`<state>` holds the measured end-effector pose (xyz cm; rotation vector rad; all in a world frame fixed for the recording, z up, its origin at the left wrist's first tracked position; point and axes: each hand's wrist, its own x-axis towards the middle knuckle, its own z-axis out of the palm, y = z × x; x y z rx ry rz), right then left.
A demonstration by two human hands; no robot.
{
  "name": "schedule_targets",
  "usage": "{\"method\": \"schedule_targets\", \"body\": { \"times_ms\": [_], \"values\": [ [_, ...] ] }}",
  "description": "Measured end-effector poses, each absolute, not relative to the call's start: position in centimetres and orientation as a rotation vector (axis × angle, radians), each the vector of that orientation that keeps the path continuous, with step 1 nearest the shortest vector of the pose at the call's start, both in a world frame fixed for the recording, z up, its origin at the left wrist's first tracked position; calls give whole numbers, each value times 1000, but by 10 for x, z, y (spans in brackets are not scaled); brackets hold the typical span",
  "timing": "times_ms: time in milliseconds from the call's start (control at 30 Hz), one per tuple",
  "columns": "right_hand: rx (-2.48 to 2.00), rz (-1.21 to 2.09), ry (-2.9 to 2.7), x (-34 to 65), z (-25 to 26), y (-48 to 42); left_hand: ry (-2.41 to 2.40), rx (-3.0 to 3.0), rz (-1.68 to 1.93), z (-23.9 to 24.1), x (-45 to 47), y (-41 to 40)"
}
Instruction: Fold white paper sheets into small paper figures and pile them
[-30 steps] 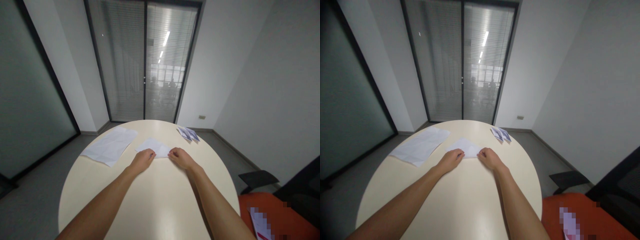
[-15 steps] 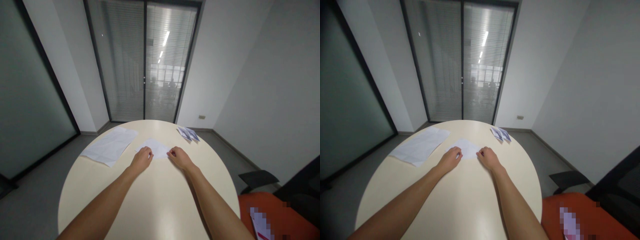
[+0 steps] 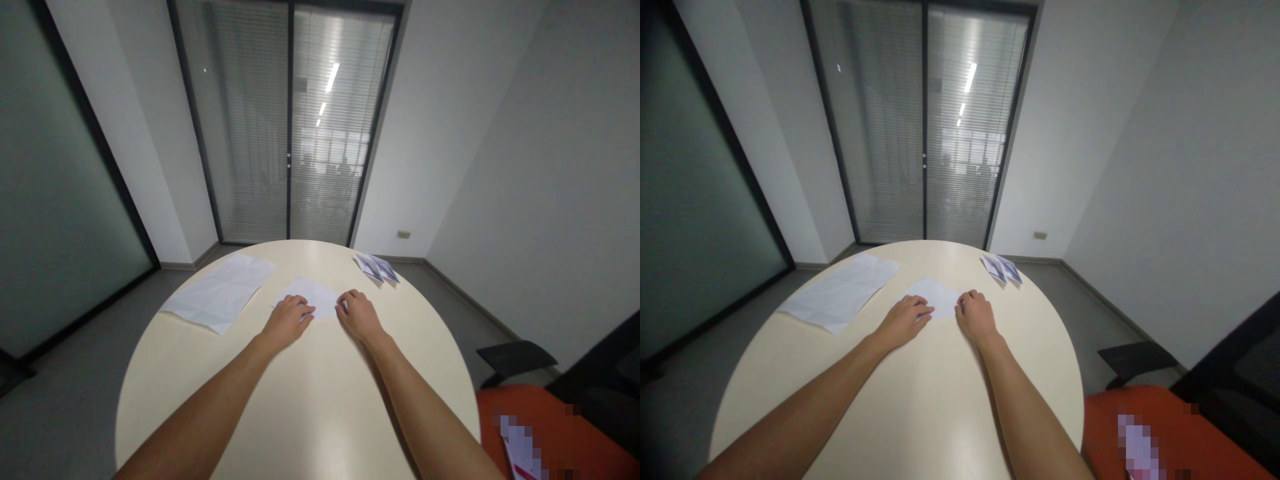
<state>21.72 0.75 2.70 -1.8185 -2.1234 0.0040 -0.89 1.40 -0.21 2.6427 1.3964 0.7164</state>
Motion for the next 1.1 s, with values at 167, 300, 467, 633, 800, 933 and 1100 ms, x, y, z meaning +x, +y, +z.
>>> {"method": "schedule_targets", "body": {
  "times_ms": [167,300,467,633,800,933,1100],
  "values": [
    [-1416,123,-2364,200,24,-2,1402,2707,680,0,-6,12],
    [-1428,362,-2523,191,14,-8,1382,2721,664,3,-5,10],
    [-1749,361,-2464,201,14,-3,1359,2694,641,4,-6,11],
    [-1861,340,-2404,211,17,1,1237,2719,574,5,-8,12],
    [-1726,389,-2425,207,21,-3,1179,2709,597,8,-6,8],
    [-1771,420,-2425,207,22,-4,1157,2657,619,4,-4,7],
    [-1920,374,-2353,214,19,2,1148,2612,635,-4,-4,11]
  ]
}}
